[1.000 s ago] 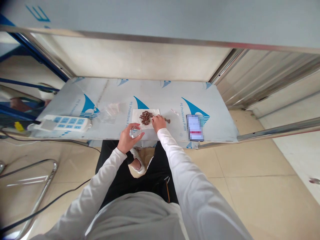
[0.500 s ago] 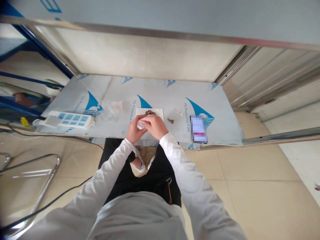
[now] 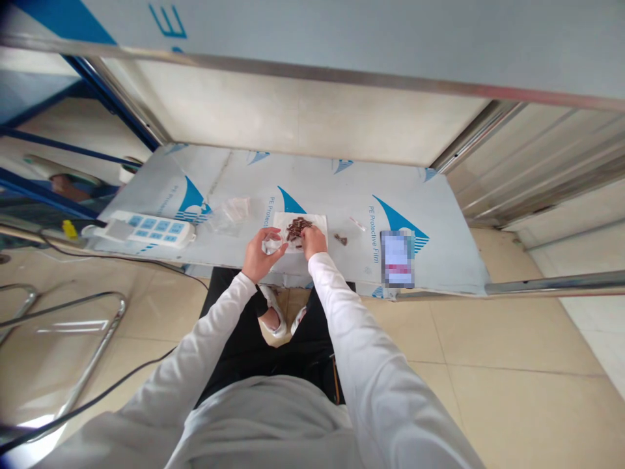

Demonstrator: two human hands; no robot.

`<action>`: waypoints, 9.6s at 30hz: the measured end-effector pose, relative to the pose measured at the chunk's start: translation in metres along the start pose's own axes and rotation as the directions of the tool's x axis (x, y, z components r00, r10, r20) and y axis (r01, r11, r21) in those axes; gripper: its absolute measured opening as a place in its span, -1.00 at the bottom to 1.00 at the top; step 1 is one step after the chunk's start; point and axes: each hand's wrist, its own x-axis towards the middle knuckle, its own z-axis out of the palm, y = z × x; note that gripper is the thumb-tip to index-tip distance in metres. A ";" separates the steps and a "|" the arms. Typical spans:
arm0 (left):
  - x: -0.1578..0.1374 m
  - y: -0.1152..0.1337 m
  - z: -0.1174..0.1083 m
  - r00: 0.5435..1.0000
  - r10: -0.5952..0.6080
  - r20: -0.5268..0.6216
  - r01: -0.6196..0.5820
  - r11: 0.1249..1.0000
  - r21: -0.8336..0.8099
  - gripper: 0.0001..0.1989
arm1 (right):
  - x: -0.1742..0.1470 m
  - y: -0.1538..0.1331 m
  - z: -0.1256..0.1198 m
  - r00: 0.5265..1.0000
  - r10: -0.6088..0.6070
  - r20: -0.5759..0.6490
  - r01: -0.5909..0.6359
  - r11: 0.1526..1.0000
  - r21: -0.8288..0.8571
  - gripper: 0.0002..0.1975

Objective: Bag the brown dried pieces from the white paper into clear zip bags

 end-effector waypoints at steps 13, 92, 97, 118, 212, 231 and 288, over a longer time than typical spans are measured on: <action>0.005 -0.002 0.016 0.999 0.018 0.033 -0.015 0.997 -0.076 -0.64 | -0.044 -0.055 -0.052 0.948 -0.298 -0.116 0.318 0.912 0.259 -0.80; 0.000 0.013 0.010 0.991 0.131 0.016 -0.127 0.977 -0.174 -0.59 | -0.053 -0.059 -0.086 0.866 -0.482 0.133 0.471 0.875 0.110 -0.87; -0.005 0.009 -0.005 0.982 -0.055 0.180 0.133 0.881 -0.454 -0.22 | -0.046 -0.041 -0.098 0.930 -0.347 0.120 0.258 0.851 0.458 -0.81; 0.011 0.031 -0.013 0.945 -0.222 0.239 0.321 0.768 -0.555 -0.64 | -0.037 -0.032 -0.111 0.859 -0.400 0.320 0.132 0.777 0.615 -0.75; -0.018 0.041 -0.023 0.993 -0.067 0.092 0.102 0.890 -0.445 -0.78 | -0.094 -0.054 -0.089 0.995 -0.019 0.100 -0.062 0.669 0.741 -0.68; -0.025 0.046 -0.007 0.982 -0.061 0.179 0.141 0.865 -0.481 -0.75 | -0.101 -0.048 -0.083 0.999 -0.021 0.029 -0.006 0.698 0.716 -0.71; 0.025 -0.071 -0.071 0.823 -0.397 -0.406 0.468 0.879 0.089 -0.63 | -0.037 -0.058 -0.020 0.999 -0.028 0.036 0.016 0.952 0.304 -0.81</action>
